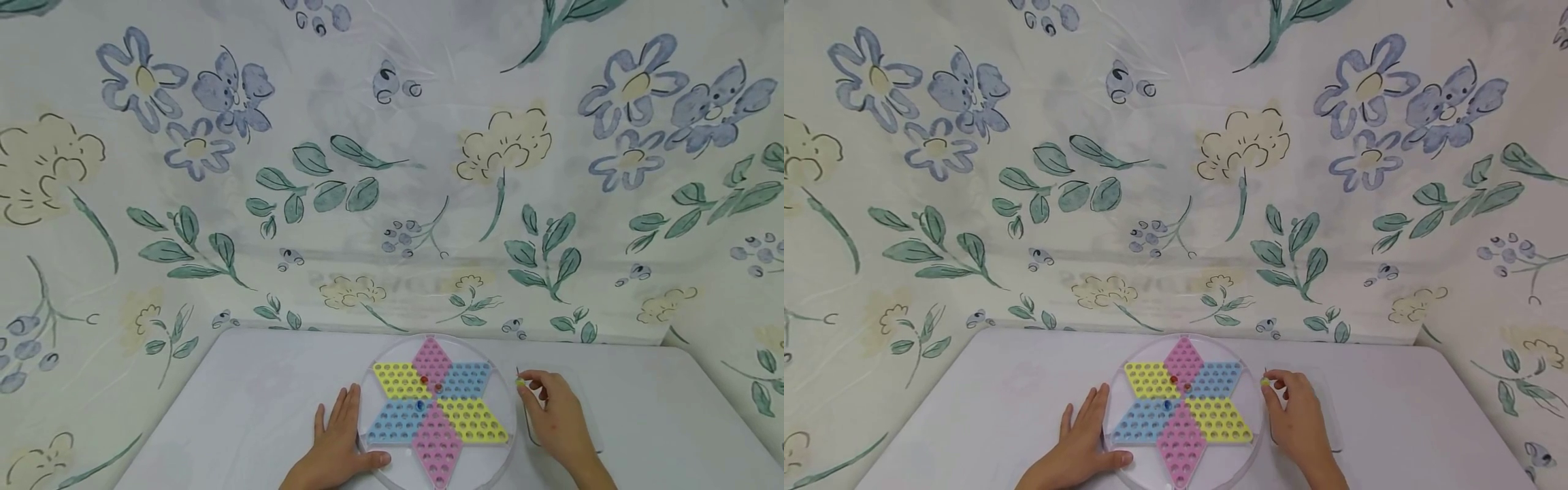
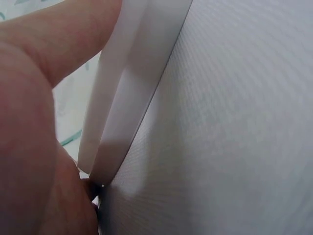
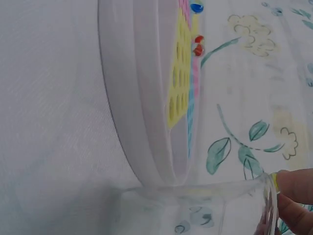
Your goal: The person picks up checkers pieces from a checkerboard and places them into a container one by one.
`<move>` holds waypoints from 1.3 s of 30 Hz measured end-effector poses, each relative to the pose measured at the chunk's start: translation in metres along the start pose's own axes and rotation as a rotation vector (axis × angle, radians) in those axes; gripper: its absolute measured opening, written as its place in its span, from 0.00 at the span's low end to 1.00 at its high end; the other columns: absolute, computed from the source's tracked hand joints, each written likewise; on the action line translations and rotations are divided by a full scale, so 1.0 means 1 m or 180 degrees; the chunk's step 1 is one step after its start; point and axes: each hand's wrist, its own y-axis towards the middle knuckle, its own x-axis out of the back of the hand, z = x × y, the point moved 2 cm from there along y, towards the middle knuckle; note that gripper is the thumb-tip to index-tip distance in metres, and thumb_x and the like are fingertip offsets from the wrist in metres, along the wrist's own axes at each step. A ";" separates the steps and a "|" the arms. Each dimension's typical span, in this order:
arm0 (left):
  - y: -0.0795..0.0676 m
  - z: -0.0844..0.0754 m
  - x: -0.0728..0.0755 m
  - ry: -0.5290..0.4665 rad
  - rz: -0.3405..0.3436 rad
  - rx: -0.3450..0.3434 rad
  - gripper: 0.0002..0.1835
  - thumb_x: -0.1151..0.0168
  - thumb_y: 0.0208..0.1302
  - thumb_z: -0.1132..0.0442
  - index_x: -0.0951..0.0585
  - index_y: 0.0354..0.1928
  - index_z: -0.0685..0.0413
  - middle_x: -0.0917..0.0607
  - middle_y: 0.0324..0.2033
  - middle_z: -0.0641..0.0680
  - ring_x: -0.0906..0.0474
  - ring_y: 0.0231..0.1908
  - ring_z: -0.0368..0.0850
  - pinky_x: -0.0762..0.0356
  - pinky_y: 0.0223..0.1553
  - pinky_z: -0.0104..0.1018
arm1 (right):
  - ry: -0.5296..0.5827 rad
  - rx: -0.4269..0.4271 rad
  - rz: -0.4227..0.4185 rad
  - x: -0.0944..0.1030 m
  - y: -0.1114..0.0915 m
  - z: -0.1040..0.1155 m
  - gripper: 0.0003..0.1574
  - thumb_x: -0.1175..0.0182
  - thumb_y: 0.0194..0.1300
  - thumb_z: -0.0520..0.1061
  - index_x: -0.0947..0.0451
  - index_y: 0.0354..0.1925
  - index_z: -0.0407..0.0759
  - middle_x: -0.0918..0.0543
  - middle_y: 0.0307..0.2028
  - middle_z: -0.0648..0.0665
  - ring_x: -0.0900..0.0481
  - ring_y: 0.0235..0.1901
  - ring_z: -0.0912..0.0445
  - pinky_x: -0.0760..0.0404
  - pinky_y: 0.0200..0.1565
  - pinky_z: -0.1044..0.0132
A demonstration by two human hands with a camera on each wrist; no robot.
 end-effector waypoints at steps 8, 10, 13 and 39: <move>0.001 0.001 0.000 0.0000 0.0001 0.0016 0.72 0.27 0.47 0.31 0.56 0.77 0.73 0.53 0.77 0.71 0.65 0.77 0.68 0.79 0.68 0.69 | -0.0175 -0.0005 0.0021 0.002 0.001 -0.008 0.16 0.40 0.72 0.42 0.21 0.53 0.35 0.22 0.41 0.43 0.30 0.38 0.53 0.28 0.33 0.65; 0.000 0.000 0.000 -0.0001 -0.0001 0.0001 0.72 0.27 0.47 0.32 0.56 0.77 0.73 0.53 0.77 0.71 0.65 0.77 0.68 0.79 0.68 0.70 | -0.0195 0.0014 0.0010 0.003 0.001 -0.009 0.15 0.40 0.72 0.41 0.20 0.53 0.34 0.22 0.40 0.42 0.30 0.37 0.52 0.29 0.33 0.64; -0.001 0.000 0.001 -0.0004 -0.0009 -0.0030 0.72 0.26 0.48 0.33 0.57 0.76 0.73 0.53 0.77 0.71 0.65 0.76 0.68 0.79 0.67 0.70 | -0.0258 0.0041 -0.0009 0.003 0.001 -0.011 0.14 0.40 0.71 0.40 0.20 0.52 0.34 0.22 0.39 0.42 0.30 0.37 0.52 0.28 0.35 0.63; -0.002 -0.002 0.003 0.0020 0.0025 -0.0007 0.71 0.26 0.49 0.34 0.57 0.76 0.74 0.54 0.77 0.72 0.65 0.76 0.69 0.80 0.67 0.70 | -0.0403 -0.0209 0.0282 -0.002 0.004 -0.014 0.14 0.39 0.70 0.40 0.20 0.51 0.34 0.21 0.41 0.39 0.24 0.39 0.48 0.21 0.41 0.52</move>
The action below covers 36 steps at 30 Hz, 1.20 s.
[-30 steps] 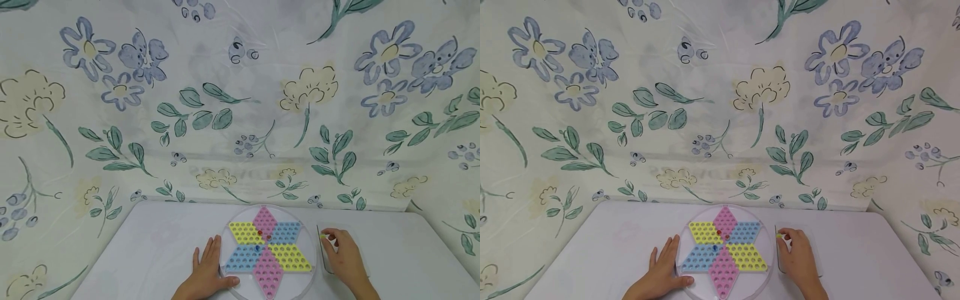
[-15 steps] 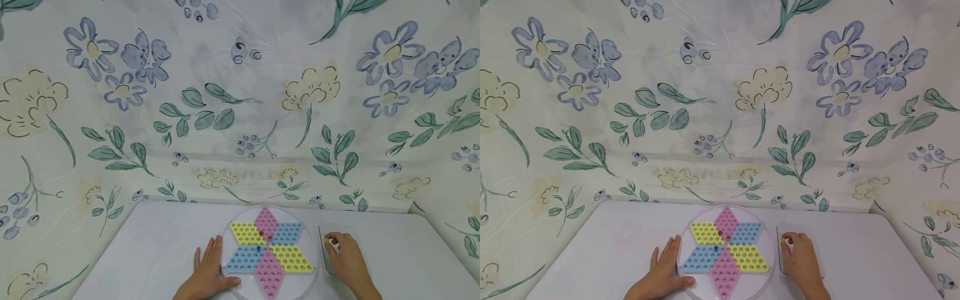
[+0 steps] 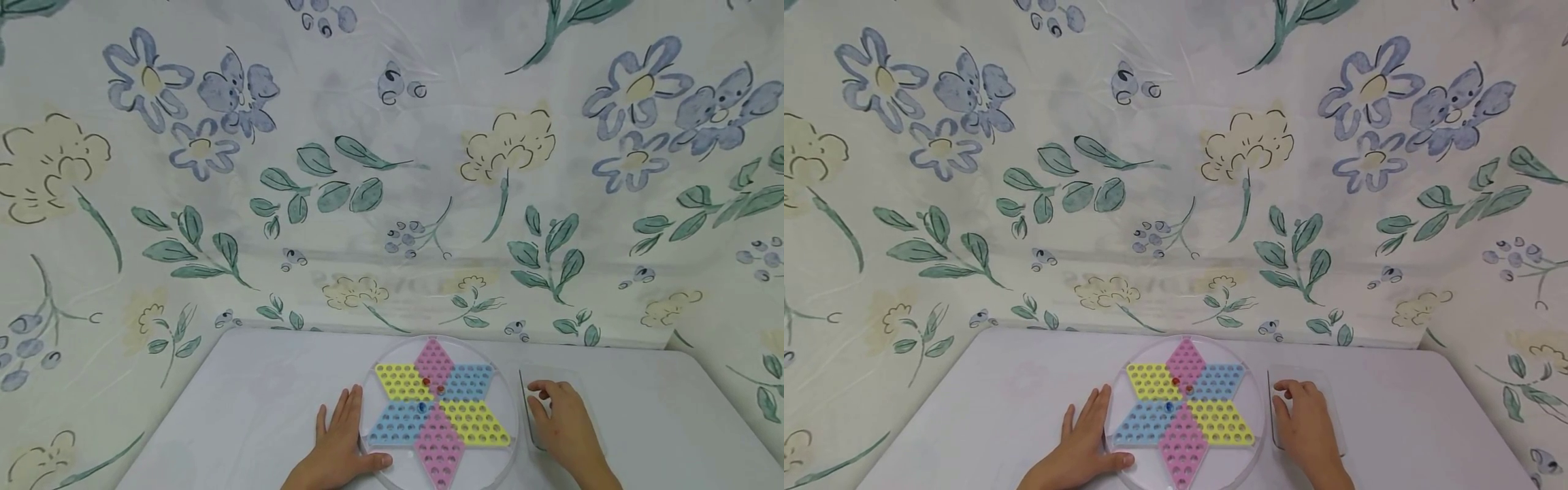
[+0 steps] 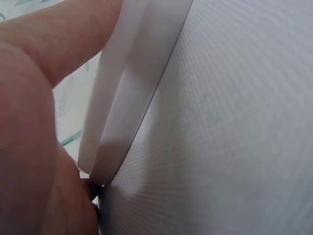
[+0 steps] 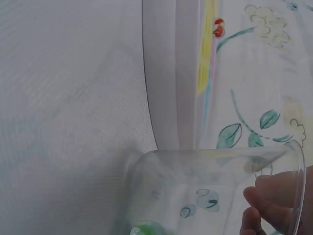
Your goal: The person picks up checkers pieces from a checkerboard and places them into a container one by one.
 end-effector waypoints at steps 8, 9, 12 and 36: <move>0.000 0.001 0.000 -0.0033 0.0000 -0.0013 0.71 0.27 0.49 0.33 0.57 0.76 0.74 0.54 0.77 0.72 0.65 0.76 0.69 0.79 0.67 0.70 | 0.0060 0.0062 -0.0035 -0.004 -0.001 0.016 0.15 0.39 0.70 0.40 0.20 0.52 0.34 0.22 0.42 0.39 0.26 0.40 0.49 0.22 0.44 0.52; 0.000 0.001 0.000 -0.0029 -0.0001 -0.0020 0.71 0.27 0.49 0.33 0.57 0.76 0.74 0.54 0.77 0.72 0.65 0.76 0.69 0.79 0.67 0.70 | 0.0071 0.0078 -0.0033 -0.005 -0.002 0.018 0.15 0.38 0.70 0.40 0.20 0.52 0.34 0.22 0.42 0.40 0.26 0.40 0.49 0.22 0.44 0.52; 0.000 0.002 -0.001 -0.0027 -0.0006 -0.0031 0.71 0.27 0.49 0.33 0.56 0.76 0.74 0.54 0.77 0.72 0.65 0.76 0.69 0.80 0.67 0.70 | 0.0135 0.0136 -0.0001 -0.007 -0.003 0.025 0.15 0.38 0.70 0.40 0.19 0.52 0.36 0.23 0.43 0.41 0.27 0.40 0.49 0.22 0.44 0.53; 0.002 0.001 0.000 0.0037 0.0035 0.0047 0.71 0.28 0.49 0.32 0.55 0.76 0.73 0.53 0.77 0.71 0.64 0.76 0.68 0.78 0.68 0.70 | 0.0444 0.0468 0.0015 -0.039 -0.008 0.068 0.09 0.39 0.70 0.39 0.18 0.47 0.41 0.24 0.41 0.46 0.28 0.39 0.53 0.24 0.43 0.56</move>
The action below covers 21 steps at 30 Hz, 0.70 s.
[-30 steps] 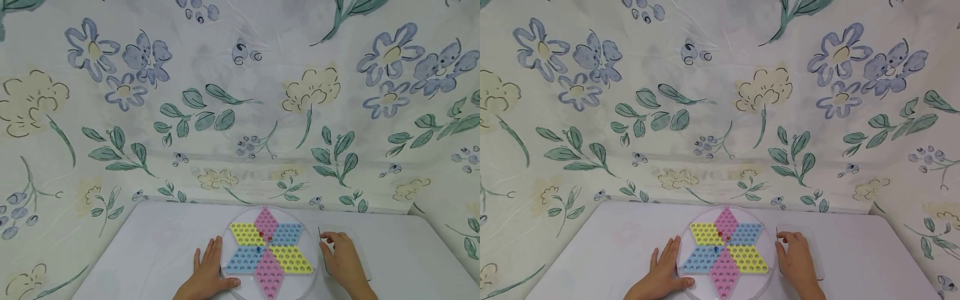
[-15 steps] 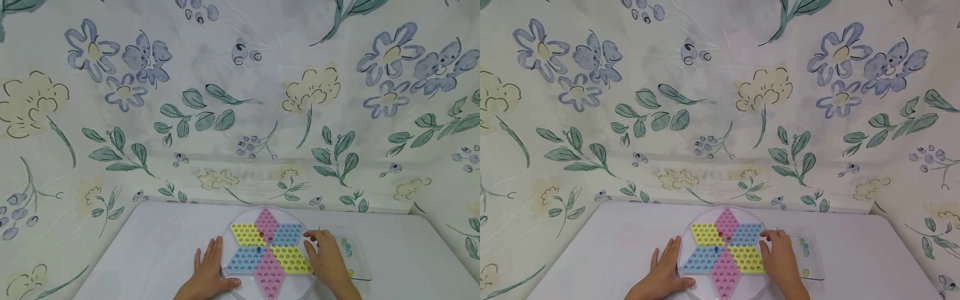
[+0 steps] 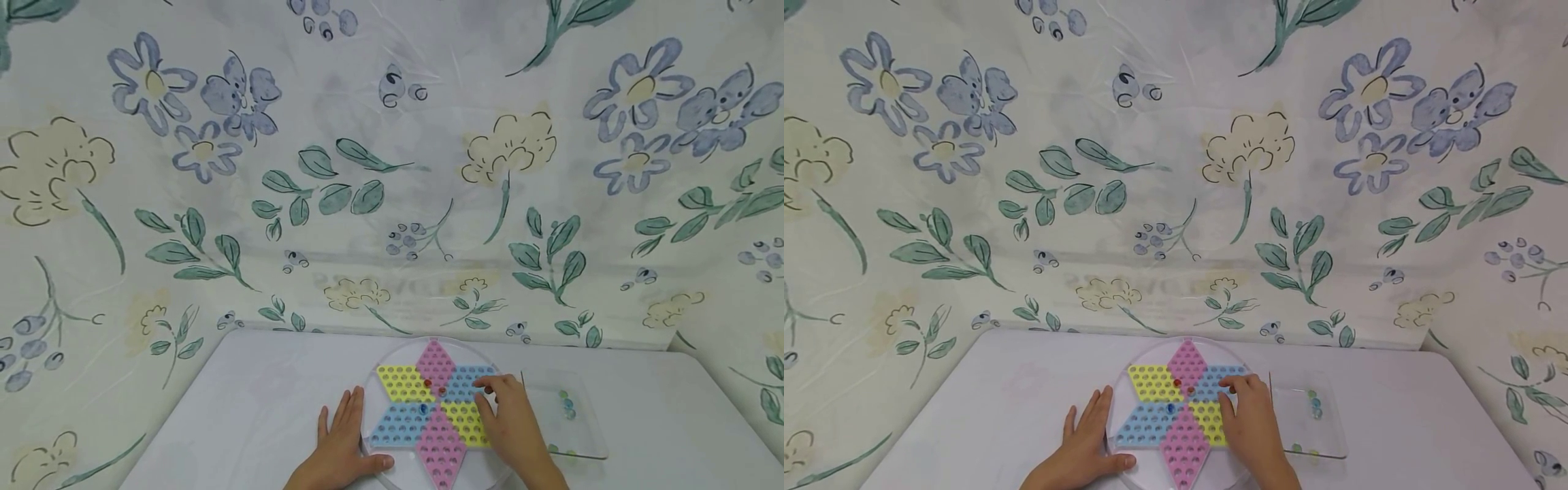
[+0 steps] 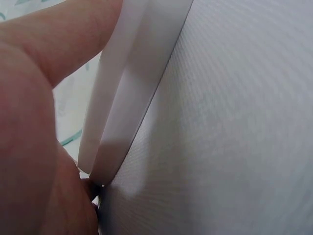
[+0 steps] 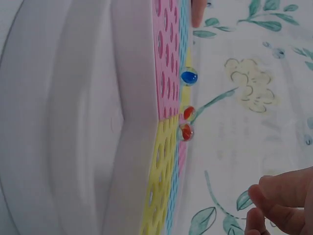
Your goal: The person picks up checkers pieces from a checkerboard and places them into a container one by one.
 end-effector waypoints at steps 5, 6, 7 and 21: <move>-0.001 -0.001 0.000 0.0015 -0.0001 -0.0001 0.71 0.27 0.50 0.33 0.56 0.76 0.73 0.54 0.77 0.71 0.65 0.76 0.68 0.78 0.68 0.70 | 0.0007 -0.0032 0.0034 -0.008 0.001 0.007 0.09 0.38 0.70 0.40 0.17 0.48 0.41 0.24 0.41 0.47 0.27 0.41 0.53 0.23 0.43 0.57; 0.000 -0.001 0.001 0.0020 -0.0004 0.0003 0.71 0.27 0.49 0.33 0.56 0.76 0.73 0.53 0.77 0.71 0.64 0.76 0.69 0.78 0.68 0.71 | 0.0018 -0.0047 0.0040 -0.009 0.002 0.009 0.09 0.38 0.69 0.40 0.17 0.48 0.41 0.24 0.41 0.46 0.27 0.41 0.53 0.23 0.43 0.56; -0.001 -0.001 0.001 0.0022 -0.0002 0.0006 0.70 0.27 0.49 0.33 0.56 0.76 0.73 0.53 0.77 0.71 0.64 0.76 0.68 0.78 0.68 0.71 | 0.0026 -0.0058 0.0042 -0.011 0.002 0.010 0.09 0.37 0.69 0.40 0.17 0.47 0.41 0.23 0.41 0.46 0.26 0.41 0.53 0.23 0.43 0.56; -0.003 -0.002 0.000 -0.0077 -0.0043 -0.0079 0.70 0.27 0.50 0.35 0.57 0.76 0.74 0.54 0.76 0.72 0.65 0.76 0.68 0.79 0.68 0.70 | 0.0114 -0.0038 0.0056 -0.030 0.007 0.022 0.10 0.35 0.68 0.41 0.17 0.48 0.43 0.24 0.41 0.47 0.26 0.40 0.55 0.22 0.41 0.59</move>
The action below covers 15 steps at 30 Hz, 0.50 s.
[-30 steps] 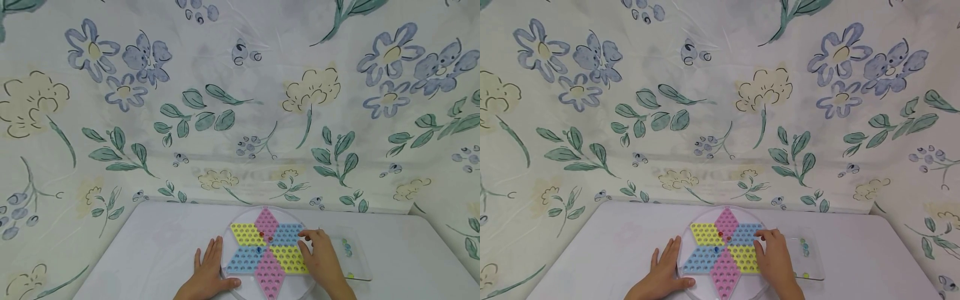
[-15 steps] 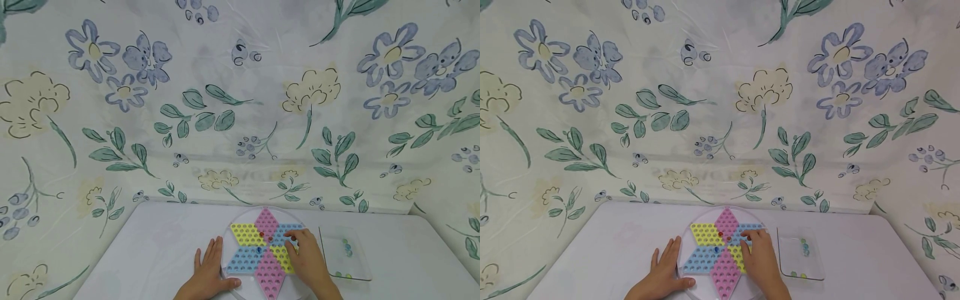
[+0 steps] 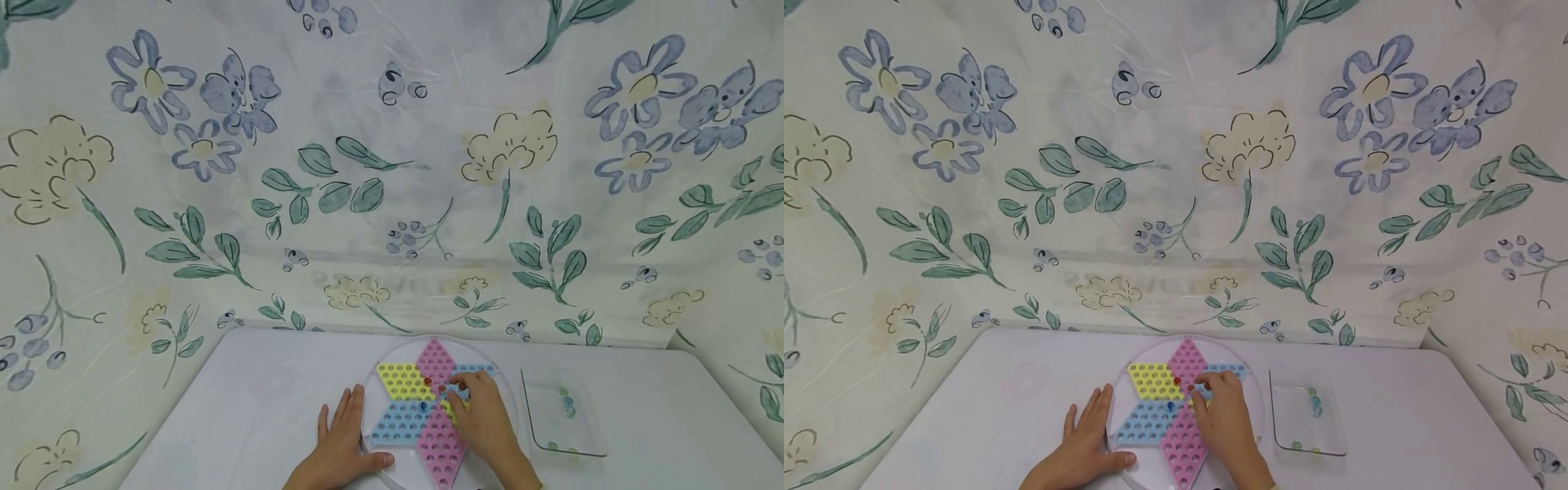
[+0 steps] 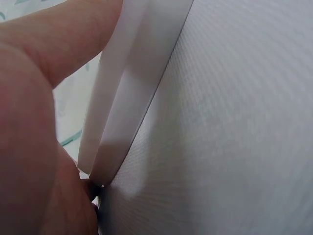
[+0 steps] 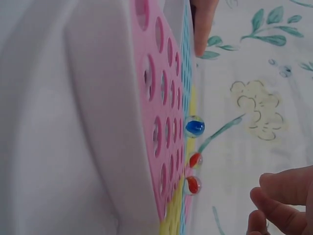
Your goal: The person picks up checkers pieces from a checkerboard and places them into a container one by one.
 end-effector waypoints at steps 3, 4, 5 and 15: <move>0.001 0.000 0.000 -0.0012 -0.0003 -0.0013 0.70 0.26 0.50 0.35 0.57 0.76 0.74 0.54 0.76 0.72 0.65 0.76 0.69 0.79 0.67 0.70 | 0.0004 -0.0006 0.0029 -0.004 0.001 0.002 0.11 0.35 0.68 0.42 0.17 0.47 0.43 0.24 0.41 0.47 0.26 0.39 0.56 0.22 0.41 0.59; 0.001 0.000 0.000 -0.0014 0.0000 -0.0010 0.70 0.26 0.50 0.35 0.57 0.76 0.74 0.54 0.76 0.72 0.66 0.76 0.69 0.79 0.67 0.70 | 0.0016 0.0007 0.0039 -0.005 0.001 0.003 0.10 0.35 0.67 0.42 0.17 0.47 0.43 0.23 0.40 0.47 0.26 0.39 0.55 0.22 0.41 0.59; 0.001 0.000 0.000 -0.0012 0.0000 -0.0007 0.70 0.26 0.50 0.35 0.57 0.76 0.74 0.54 0.76 0.72 0.65 0.76 0.69 0.79 0.67 0.70 | 0.0016 0.0023 0.0051 -0.006 0.001 0.003 0.10 0.35 0.67 0.43 0.17 0.47 0.43 0.23 0.40 0.47 0.26 0.39 0.55 0.22 0.41 0.59; 0.003 0.001 -0.001 -0.0005 0.0033 0.0059 0.72 0.27 0.48 0.32 0.56 0.76 0.74 0.53 0.76 0.72 0.65 0.76 0.69 0.78 0.68 0.70 | 0.0068 -0.0033 0.0237 -0.016 0.005 0.009 0.10 0.36 0.68 0.44 0.18 0.47 0.46 0.23 0.40 0.48 0.24 0.41 0.54 0.21 0.43 0.56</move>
